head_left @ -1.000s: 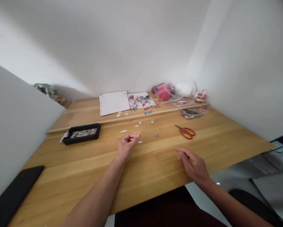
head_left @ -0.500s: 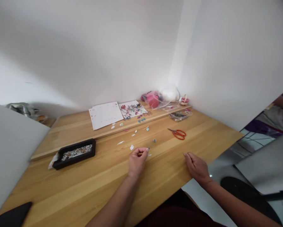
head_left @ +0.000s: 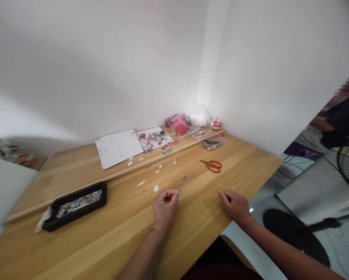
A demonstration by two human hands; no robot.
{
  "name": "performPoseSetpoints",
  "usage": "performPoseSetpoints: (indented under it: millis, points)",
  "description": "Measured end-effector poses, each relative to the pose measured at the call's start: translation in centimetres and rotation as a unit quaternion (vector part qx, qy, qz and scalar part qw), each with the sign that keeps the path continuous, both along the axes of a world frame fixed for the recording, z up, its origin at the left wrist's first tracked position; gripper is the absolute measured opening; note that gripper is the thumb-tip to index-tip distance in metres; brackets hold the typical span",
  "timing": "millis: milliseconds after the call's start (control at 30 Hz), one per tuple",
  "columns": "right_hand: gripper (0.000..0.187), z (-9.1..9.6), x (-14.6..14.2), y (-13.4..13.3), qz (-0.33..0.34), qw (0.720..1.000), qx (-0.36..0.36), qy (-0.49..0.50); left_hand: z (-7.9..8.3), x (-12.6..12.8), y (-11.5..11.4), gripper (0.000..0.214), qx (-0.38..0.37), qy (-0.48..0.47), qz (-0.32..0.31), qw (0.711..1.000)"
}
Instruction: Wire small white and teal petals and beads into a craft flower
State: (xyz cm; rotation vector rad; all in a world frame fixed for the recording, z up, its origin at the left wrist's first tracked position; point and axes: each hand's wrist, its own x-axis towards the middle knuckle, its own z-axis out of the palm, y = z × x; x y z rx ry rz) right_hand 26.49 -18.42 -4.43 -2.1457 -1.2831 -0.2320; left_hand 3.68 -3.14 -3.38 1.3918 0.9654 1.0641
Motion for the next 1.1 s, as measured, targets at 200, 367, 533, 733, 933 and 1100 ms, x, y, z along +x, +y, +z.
performPoseSetpoints:
  millis: [200,367,533,733,933,1100]
  points:
    - [0.052,-0.6,0.1,-0.5,0.048,0.998,0.026,0.009,-0.3,-0.8,0.2,0.031,-0.008,0.015,0.029,0.999]
    - [0.046,-0.7,-0.2,-0.6,0.145,0.982,0.035,0.117,-0.8,-1.3,0.4,0.039,-0.008,0.063,0.066,0.996]
    - [0.043,1.1,0.0,2.0,0.307,0.931,0.024,0.198,-1.3,-1.1,0.3,0.042,0.019,0.119,0.110,0.987]
    - [0.036,2.7,1.2,5.6,0.445,0.841,0.019,0.307,-0.1,-0.1,-0.1,0.046,0.042,0.149,0.181,0.971]
    - [0.033,3.2,3.2,5.8,0.443,0.761,0.023,0.473,-0.2,0.2,0.1,0.038,0.086,0.191,0.234,0.949]
    - [0.036,8.8,6.3,4.0,0.505,0.675,0.062,0.535,-1.1,0.1,0.4,0.027,0.120,0.201,0.253,0.939]
